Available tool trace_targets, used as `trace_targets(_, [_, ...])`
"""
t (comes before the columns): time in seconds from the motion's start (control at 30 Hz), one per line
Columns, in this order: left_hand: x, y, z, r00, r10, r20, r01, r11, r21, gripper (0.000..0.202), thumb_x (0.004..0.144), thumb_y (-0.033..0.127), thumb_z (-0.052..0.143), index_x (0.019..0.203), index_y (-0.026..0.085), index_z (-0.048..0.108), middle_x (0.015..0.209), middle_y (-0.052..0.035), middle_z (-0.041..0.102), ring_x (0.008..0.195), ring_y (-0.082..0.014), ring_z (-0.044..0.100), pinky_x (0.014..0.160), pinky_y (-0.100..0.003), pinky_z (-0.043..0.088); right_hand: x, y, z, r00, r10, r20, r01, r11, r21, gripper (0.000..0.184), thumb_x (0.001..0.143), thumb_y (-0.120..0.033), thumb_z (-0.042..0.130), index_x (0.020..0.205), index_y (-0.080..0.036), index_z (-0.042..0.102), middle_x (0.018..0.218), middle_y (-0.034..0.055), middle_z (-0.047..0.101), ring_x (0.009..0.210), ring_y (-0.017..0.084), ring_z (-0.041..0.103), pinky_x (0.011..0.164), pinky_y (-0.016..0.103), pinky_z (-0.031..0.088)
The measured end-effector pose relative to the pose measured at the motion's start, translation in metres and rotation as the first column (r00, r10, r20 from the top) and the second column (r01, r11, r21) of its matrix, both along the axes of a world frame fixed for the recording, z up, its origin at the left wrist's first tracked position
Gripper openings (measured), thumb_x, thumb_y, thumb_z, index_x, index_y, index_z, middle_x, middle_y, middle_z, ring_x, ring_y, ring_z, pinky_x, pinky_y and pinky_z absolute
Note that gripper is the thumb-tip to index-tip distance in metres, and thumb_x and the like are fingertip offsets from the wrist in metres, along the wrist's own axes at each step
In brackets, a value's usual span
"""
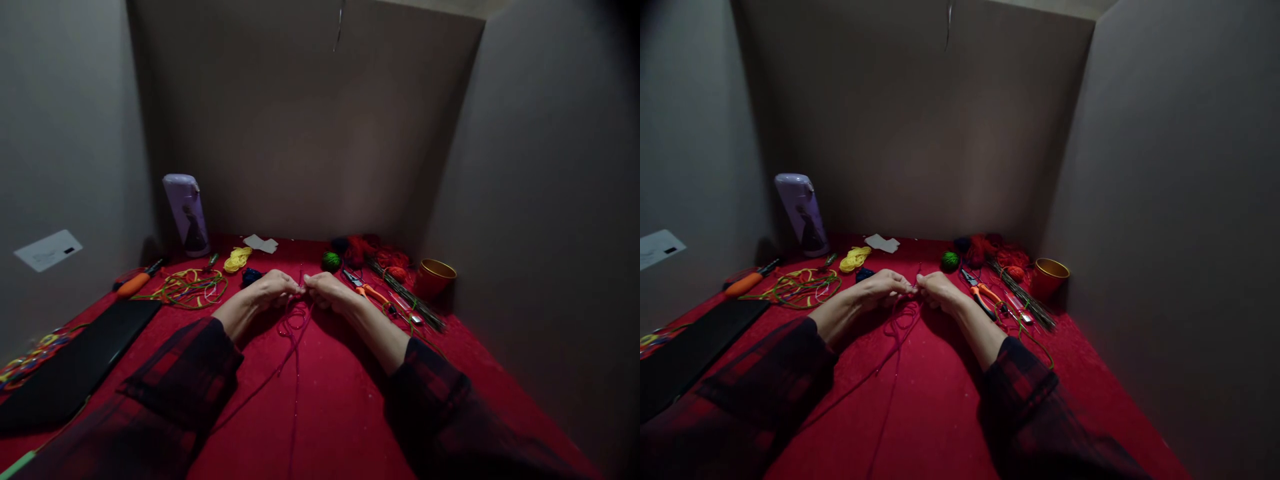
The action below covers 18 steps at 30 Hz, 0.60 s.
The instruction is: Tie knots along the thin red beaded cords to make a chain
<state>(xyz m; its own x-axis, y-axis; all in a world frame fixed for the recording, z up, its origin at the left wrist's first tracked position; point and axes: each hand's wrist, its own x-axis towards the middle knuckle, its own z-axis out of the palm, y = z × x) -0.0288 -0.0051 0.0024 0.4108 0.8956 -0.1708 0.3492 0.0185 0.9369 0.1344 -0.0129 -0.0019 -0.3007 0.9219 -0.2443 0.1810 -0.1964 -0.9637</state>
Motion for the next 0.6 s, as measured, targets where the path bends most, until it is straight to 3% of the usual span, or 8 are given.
trace_targets(0.13, [0.007, 0.007, -0.002, 0.999, -0.008, -0.049, 0.009, 1.000, 0.020, 0.013, 0.066, 0.023, 0.057, 0.058, 0.014, 0.054, 0.036, 0.0071, 0.034, 0.031, -0.0045, 0.023, 0.037, -0.022, 0.015, 0.001, -0.002, 0.002, 0.998, 0.057, 0.022, -0.058, 0.998, 0.036, 0.027, 0.081, -0.034, 0.050, 0.063, -0.014, 0.047, 0.042, -0.0088, 0.027, 0.032, 0.002, 0.017, 0.031, 0.017, 0.011])
trace_targets(0.23, [0.008, 0.007, -0.002, 0.986, 0.057, -0.155, -0.035, 0.990, 0.139, 0.014, 0.062, 0.025, 0.061, 0.057, 0.012, 0.056, 0.040, 0.0048, 0.042, 0.034, -0.0054, 0.032, 0.039, -0.021, 0.021, 0.000, -0.004, 0.005, 0.997, 0.059, 0.045, -0.061, 0.997, 0.050, 0.028, 0.077, -0.032, 0.055, 0.058, -0.016, 0.042, 0.041, -0.0088, 0.028, 0.032, 0.002, 0.018, 0.031, 0.018, 0.012])
trace_targets(0.4, [0.006, -0.003, 0.016, 0.880, 0.134, -0.456, 0.041, 0.934, 0.354, 0.014, 0.062, 0.025, 0.058, 0.062, 0.013, 0.067, 0.050, -0.0034, 0.057, 0.048, -0.0120, 0.050, 0.046, -0.022, 0.030, -0.002, -0.005, 0.005, 0.998, 0.026, 0.062, -0.029, 0.998, 0.046, 0.024, 0.075, -0.026, 0.053, 0.056, -0.015, 0.045, 0.037, -0.0086, 0.028, 0.031, 0.003, 0.019, 0.032, 0.019, 0.012])
trace_targets(0.5, [0.015, -0.032, 0.033, 0.787, 0.208, -0.581, 0.109, 0.880, 0.463, 0.015, 0.064, 0.021, 0.055, 0.066, 0.016, 0.069, 0.059, -0.0061, 0.062, 0.058, -0.0156, 0.055, 0.051, -0.024, 0.032, -0.002, -0.004, 0.003, 0.998, -0.011, 0.059, 0.008, 0.998, 0.057, 0.023, 0.073, -0.022, 0.055, 0.053, -0.015, 0.044, 0.037, -0.0083, 0.029, 0.031, 0.003, 0.019, 0.032, 0.020, 0.012])
trace_targets(0.6, [0.029, -0.086, 0.045, 0.732, 0.166, -0.661, 0.222, 0.859, 0.461, 0.016, 0.068, 0.017, 0.051, 0.067, 0.018, 0.067, 0.067, -0.0088, 0.064, 0.064, -0.0194, 0.057, 0.055, -0.028, 0.035, -0.001, -0.003, 0.002, 0.999, -0.012, 0.038, 0.011, 1.000, 0.018, 0.020, 0.072, -0.022, 0.056, 0.056, -0.014, 0.047, 0.038, -0.0086, 0.028, 0.032, 0.003, 0.018, 0.032, 0.020, 0.011])
